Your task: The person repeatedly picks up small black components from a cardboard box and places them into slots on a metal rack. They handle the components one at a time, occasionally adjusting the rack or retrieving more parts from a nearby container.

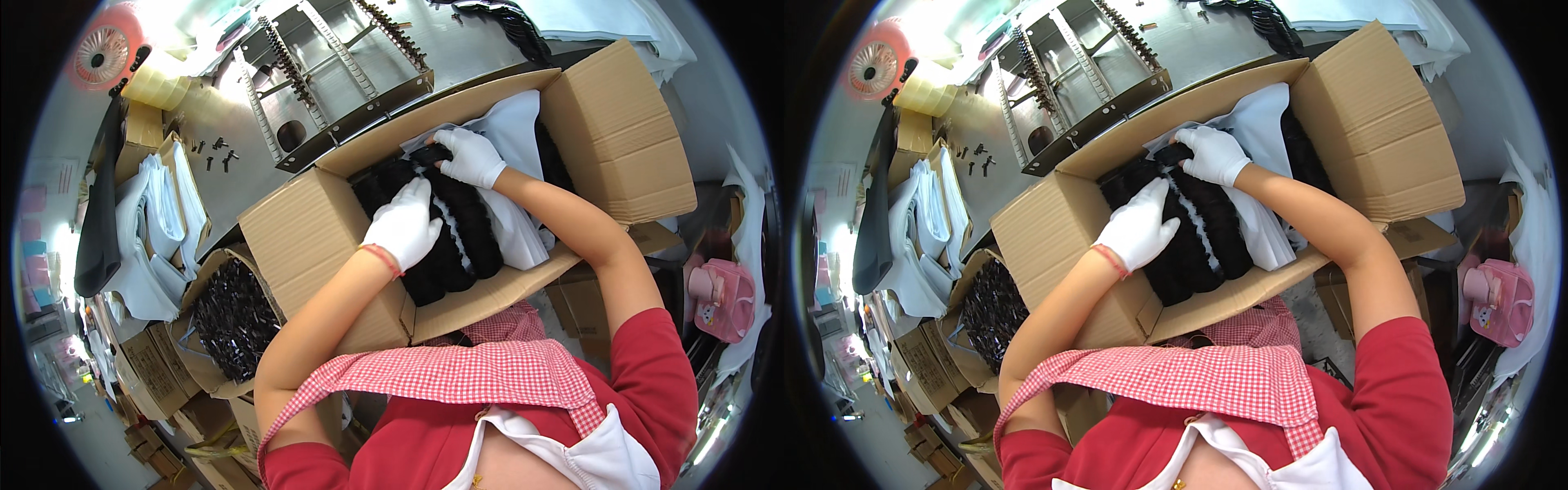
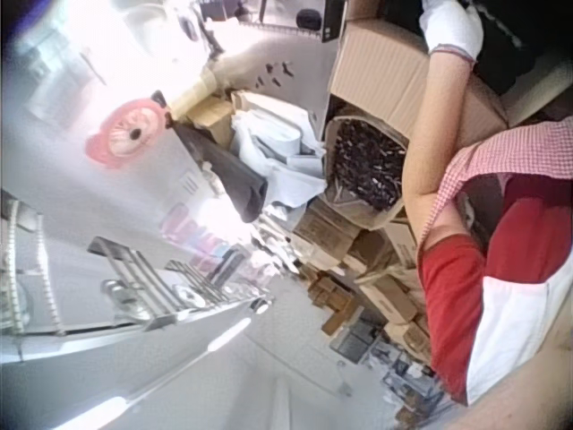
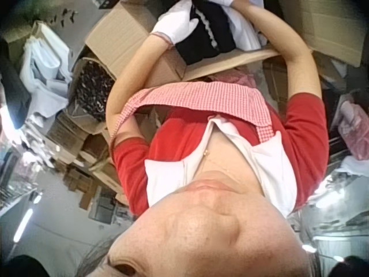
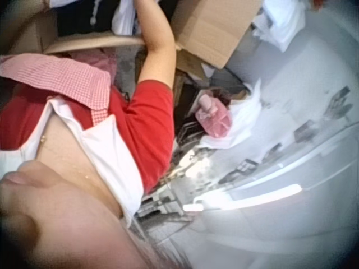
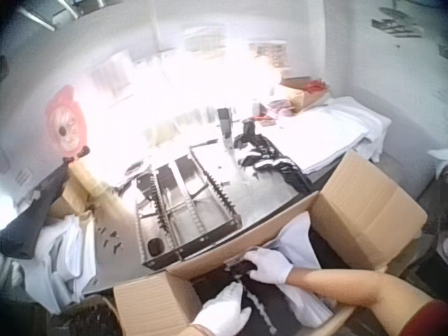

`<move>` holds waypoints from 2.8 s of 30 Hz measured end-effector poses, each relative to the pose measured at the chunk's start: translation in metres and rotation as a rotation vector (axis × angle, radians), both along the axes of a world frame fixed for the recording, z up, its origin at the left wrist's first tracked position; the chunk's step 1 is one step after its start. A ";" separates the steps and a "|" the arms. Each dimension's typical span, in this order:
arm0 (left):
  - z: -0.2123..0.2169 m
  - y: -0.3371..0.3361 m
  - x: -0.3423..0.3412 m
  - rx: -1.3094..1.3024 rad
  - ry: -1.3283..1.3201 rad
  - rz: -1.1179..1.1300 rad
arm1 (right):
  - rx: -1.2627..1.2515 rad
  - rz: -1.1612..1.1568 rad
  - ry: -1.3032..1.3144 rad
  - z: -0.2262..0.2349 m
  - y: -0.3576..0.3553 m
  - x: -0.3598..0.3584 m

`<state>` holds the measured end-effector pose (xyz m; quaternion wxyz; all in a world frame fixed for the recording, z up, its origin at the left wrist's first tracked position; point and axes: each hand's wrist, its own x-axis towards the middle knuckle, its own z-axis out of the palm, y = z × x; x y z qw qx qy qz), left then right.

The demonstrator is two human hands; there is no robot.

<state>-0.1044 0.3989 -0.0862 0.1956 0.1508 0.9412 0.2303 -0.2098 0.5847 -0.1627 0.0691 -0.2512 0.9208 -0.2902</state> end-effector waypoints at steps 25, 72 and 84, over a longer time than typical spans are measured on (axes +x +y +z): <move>-0.060 0.045 -0.073 -0.318 0.345 0.157 | 0.206 0.084 0.146 0.014 0.029 -0.010; -0.077 0.045 -0.076 -0.457 0.477 0.131 | 0.116 -0.176 0.235 -0.023 0.022 -0.015; -0.050 0.050 -0.064 -0.265 0.322 0.306 | -0.093 0.158 0.550 0.080 0.018 -0.017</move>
